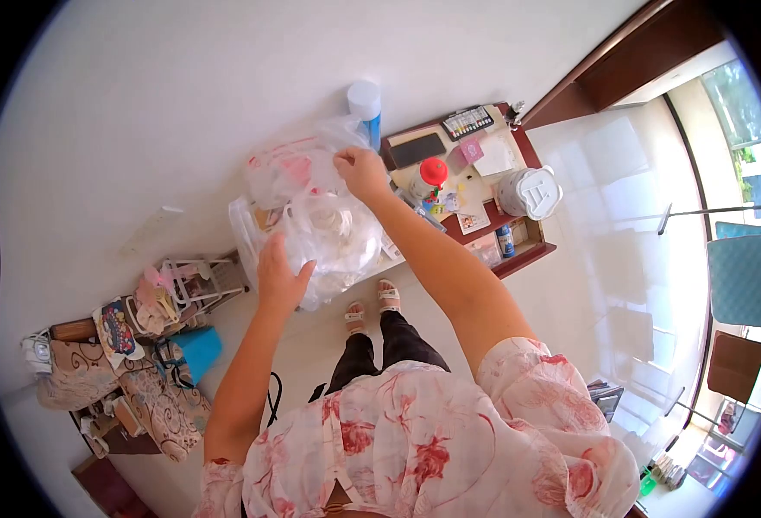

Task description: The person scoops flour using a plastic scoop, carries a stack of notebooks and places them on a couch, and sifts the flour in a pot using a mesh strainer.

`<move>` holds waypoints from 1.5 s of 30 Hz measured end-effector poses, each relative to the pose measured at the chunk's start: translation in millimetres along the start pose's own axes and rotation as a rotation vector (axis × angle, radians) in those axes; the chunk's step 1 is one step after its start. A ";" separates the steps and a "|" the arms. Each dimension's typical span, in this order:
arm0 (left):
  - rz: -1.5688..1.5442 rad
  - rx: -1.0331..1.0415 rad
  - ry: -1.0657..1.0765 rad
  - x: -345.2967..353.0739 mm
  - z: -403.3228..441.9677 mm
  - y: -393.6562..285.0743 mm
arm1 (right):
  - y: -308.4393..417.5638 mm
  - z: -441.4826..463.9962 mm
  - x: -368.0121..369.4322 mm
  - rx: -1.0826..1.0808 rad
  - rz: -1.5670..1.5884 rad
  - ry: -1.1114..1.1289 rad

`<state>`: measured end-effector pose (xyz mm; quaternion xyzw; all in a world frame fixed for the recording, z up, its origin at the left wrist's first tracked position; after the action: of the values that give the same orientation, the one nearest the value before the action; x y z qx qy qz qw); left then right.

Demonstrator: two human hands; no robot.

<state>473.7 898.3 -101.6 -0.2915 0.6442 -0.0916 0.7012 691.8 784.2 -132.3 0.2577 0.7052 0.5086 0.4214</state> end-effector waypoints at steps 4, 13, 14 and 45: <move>-0.276 -0.068 -0.126 8.4 31.6 -5.6 | 44.0 -10.9 0.8 -0.062 0.327 0.204; -0.128 -0.103 -0.020 23.4 96.2 53.8 | -60.8 -69.6 -24.5 -0.062 -0.161 -0.444; -0.188 -0.066 -0.079 28.8 97.6 65.4 | -100.0 -85.4 -7.4 0.061 -0.282 -0.362; -0.876 0.593 0.729 57.1 -30.6 -190.6 | -99.2 -560.9 -110.0 0.349 0.817 -1.324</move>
<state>500.3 705.5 -49.8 -0.2717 0.6097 -0.6370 0.3856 274.2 381.8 -116.9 0.8068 0.2277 0.2462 0.4864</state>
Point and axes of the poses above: each hand's wrist, its own z-axis towards the middle knuckle, its own x-axis out of the palm, y = z × x, the point moved 5 cm from there along z, towards the middle knuckle, and after that the axes turned 6 degrees about y, right-handed, at the moved point
